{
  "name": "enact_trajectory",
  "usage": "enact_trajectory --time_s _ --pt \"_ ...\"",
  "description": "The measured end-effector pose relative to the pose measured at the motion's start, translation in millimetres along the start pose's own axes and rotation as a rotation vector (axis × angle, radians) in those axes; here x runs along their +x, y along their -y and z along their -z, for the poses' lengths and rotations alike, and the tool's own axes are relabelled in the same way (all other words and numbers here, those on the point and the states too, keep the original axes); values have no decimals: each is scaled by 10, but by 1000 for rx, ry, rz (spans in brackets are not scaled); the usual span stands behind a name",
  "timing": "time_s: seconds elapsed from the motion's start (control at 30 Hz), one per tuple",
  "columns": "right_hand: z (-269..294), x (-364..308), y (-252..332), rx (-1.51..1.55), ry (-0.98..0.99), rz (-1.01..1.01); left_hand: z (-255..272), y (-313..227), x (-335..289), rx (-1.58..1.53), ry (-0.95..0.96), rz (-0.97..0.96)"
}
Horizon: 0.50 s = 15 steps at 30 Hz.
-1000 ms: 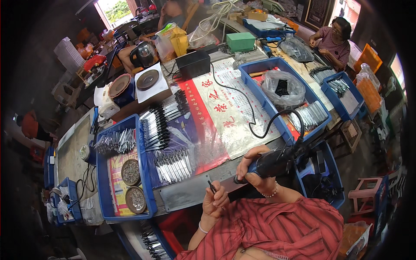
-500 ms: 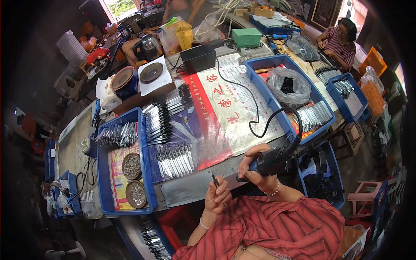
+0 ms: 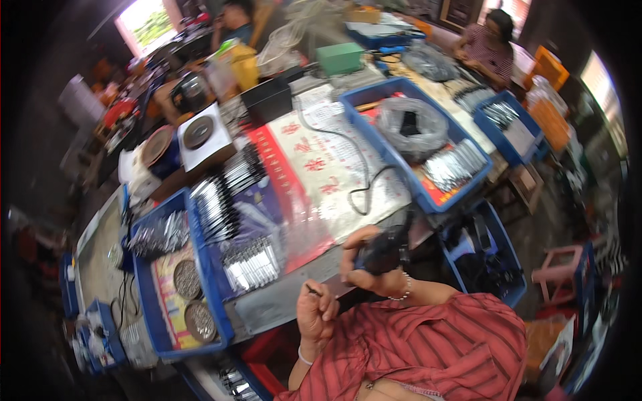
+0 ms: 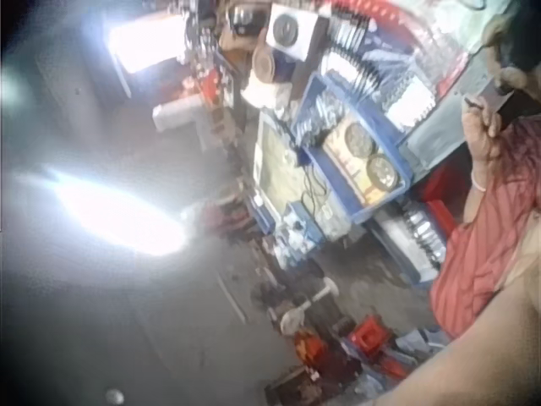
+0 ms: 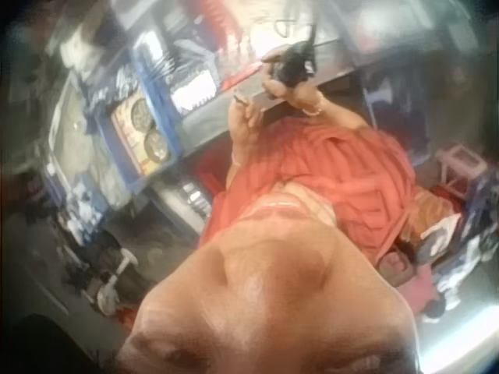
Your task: The person assembles compasses by fitting compass components together by hand and securing them using an electric rotary tool.
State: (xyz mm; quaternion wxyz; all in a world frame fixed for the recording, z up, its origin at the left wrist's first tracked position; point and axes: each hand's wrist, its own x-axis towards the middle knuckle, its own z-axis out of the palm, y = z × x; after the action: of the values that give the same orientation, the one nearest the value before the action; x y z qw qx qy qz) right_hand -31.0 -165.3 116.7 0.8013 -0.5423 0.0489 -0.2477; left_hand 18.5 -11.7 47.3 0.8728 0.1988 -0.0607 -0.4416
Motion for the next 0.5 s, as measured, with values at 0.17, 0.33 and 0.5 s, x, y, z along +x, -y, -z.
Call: enact_trajectory --time_s 0.17,0.33,0.5 --pt "20 12 1 -129 69 69 47 60 -6 169 -135 -59" --pt "53 -37 -2 -108 65 35 87 147 -6 268 -205 -61" --pt "73 -47 13 -119 33 25 110 196 -36 276 -229 13"
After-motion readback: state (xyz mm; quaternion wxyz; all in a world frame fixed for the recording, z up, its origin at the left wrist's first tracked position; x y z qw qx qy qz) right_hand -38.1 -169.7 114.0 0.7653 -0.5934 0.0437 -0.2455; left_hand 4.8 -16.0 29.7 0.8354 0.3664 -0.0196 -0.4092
